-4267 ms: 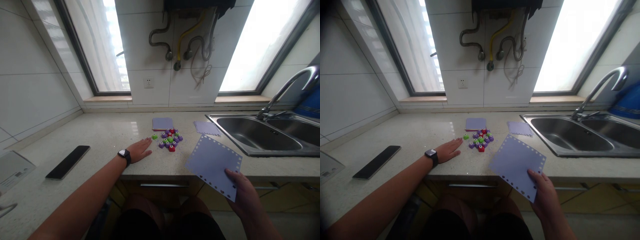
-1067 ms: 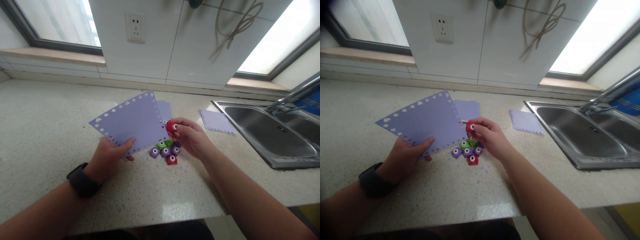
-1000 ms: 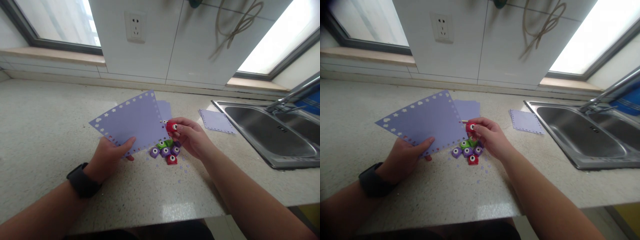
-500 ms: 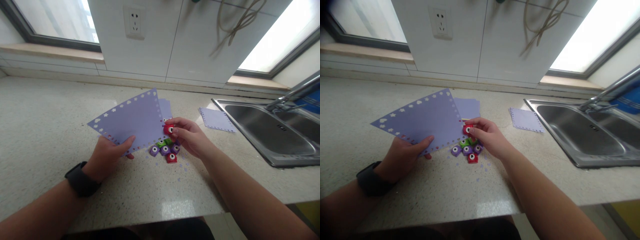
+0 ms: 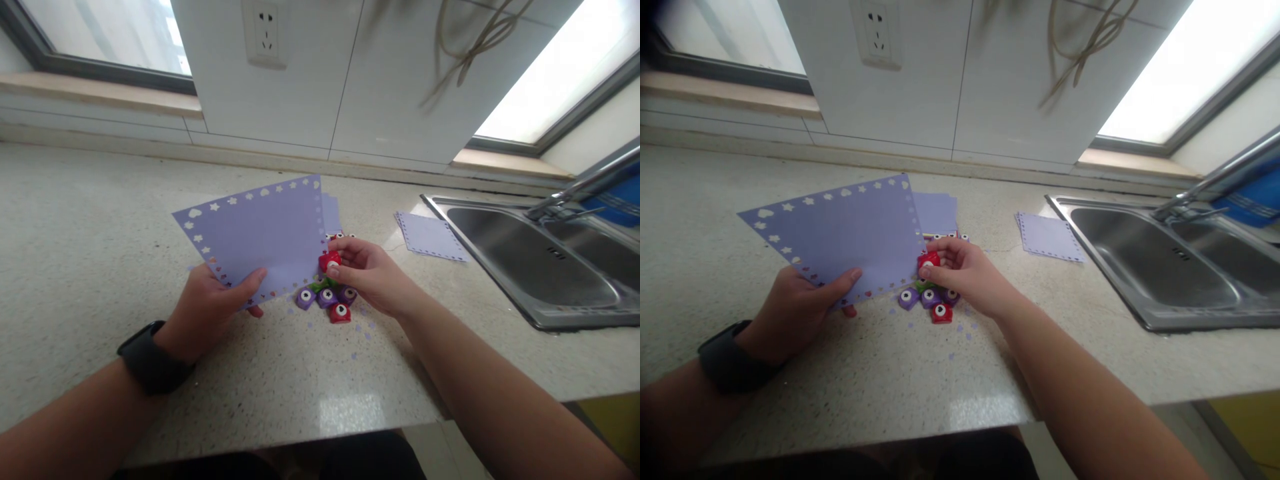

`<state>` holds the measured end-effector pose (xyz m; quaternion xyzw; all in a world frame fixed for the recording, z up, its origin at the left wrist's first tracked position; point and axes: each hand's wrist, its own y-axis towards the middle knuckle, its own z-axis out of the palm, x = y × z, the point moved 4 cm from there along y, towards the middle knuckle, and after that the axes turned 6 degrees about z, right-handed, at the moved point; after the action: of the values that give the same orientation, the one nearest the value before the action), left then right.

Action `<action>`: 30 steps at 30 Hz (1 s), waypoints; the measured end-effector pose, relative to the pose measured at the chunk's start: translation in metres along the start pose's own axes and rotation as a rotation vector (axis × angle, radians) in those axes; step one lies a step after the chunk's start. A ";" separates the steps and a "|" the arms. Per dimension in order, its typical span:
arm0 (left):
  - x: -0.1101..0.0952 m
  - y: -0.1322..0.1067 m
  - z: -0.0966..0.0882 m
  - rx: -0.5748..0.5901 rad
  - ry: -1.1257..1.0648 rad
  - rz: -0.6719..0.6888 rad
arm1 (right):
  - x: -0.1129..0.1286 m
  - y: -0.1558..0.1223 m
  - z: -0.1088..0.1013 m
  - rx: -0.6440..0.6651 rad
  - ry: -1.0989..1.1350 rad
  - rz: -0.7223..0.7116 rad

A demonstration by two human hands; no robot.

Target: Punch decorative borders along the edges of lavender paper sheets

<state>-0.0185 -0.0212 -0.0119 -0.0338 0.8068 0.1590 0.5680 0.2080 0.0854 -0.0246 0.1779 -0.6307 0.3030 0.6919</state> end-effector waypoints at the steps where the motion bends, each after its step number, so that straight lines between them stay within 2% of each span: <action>1: 0.000 0.000 0.000 -0.008 -0.024 -0.027 | 0.000 0.000 0.001 0.000 0.000 0.002; 4: 0.002 -0.001 0.000 -0.033 -0.090 -0.122 | 0.001 -0.001 0.002 -0.007 -0.008 0.008; 8: 0.006 -0.002 0.000 -0.048 -0.140 -0.161 | 0.005 -0.002 0.003 -0.015 -0.025 0.012; 18: -0.002 0.000 -0.001 -0.008 -0.055 -0.111 | 0.009 -0.004 0.007 0.022 0.029 0.051; 26: 0.004 -0.002 -0.002 0.003 0.027 -0.050 | 0.009 -0.004 0.008 0.010 0.051 0.073; 30: 0.008 -0.002 -0.003 0.016 0.009 -0.063 | 0.007 -0.004 0.007 0.013 0.065 0.079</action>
<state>-0.0232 -0.0227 -0.0188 -0.0552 0.8091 0.1344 0.5694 0.2051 0.0790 -0.0161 0.1471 -0.6124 0.3398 0.6984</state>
